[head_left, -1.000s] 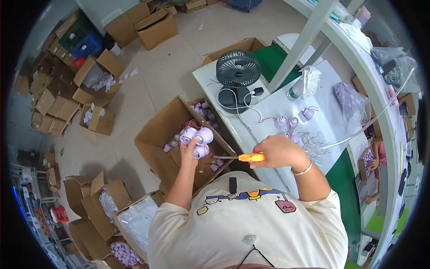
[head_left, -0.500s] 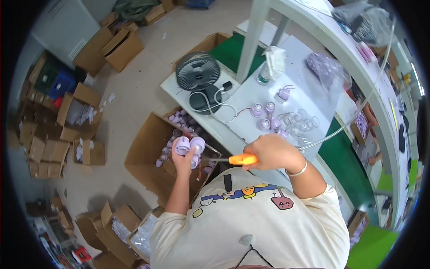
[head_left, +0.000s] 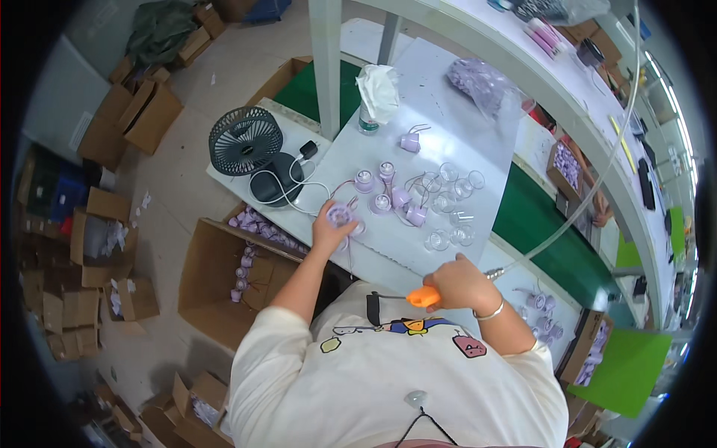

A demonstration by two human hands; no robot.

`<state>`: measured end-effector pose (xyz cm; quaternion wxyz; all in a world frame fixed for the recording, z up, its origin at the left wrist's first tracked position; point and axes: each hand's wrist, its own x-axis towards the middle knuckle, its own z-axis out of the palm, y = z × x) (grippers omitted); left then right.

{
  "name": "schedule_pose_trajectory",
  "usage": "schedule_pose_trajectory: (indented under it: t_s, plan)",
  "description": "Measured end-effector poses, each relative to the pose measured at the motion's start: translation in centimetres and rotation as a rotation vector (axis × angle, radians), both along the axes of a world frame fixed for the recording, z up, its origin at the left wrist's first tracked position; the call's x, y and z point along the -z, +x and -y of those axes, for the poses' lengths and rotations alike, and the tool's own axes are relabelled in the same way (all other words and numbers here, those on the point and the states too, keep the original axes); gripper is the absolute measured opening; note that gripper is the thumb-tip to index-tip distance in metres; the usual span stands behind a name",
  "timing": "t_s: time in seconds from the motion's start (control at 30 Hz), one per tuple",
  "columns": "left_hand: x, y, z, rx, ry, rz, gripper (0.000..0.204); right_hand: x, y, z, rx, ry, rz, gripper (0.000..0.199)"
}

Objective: Assembling small plastic electronic housings with internal components and placing them into a collection box.

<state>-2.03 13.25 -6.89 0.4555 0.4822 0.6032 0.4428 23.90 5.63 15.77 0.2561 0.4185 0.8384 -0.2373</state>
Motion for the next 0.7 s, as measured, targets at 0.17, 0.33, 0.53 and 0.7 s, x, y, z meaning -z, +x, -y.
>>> schedule_pose_trajectory:
  t_s: [0.17,0.33,0.53,0.7]
  plan:
    - [1.8,6.7,-5.7,-0.123,-0.042,-0.03,0.091,2.3,1.6,0.3,0.059,-0.009,0.137,0.036]
    - [1.4,8.4,-3.3,-0.16,0.171,-0.216,0.09,4.0,-0.2,-2.3,0.004,-0.004,0.252,0.037]
    - [1.6,-6.1,7.0,-0.632,0.452,-0.069,0.018,8.0,-5.9,-5.8,-0.187,0.14,0.309,0.041]
    - [14.3,-21.6,15.4,-1.101,0.014,-0.271,0.018,10.0,-6.9,-6.9,-0.326,0.109,0.424,0.039]
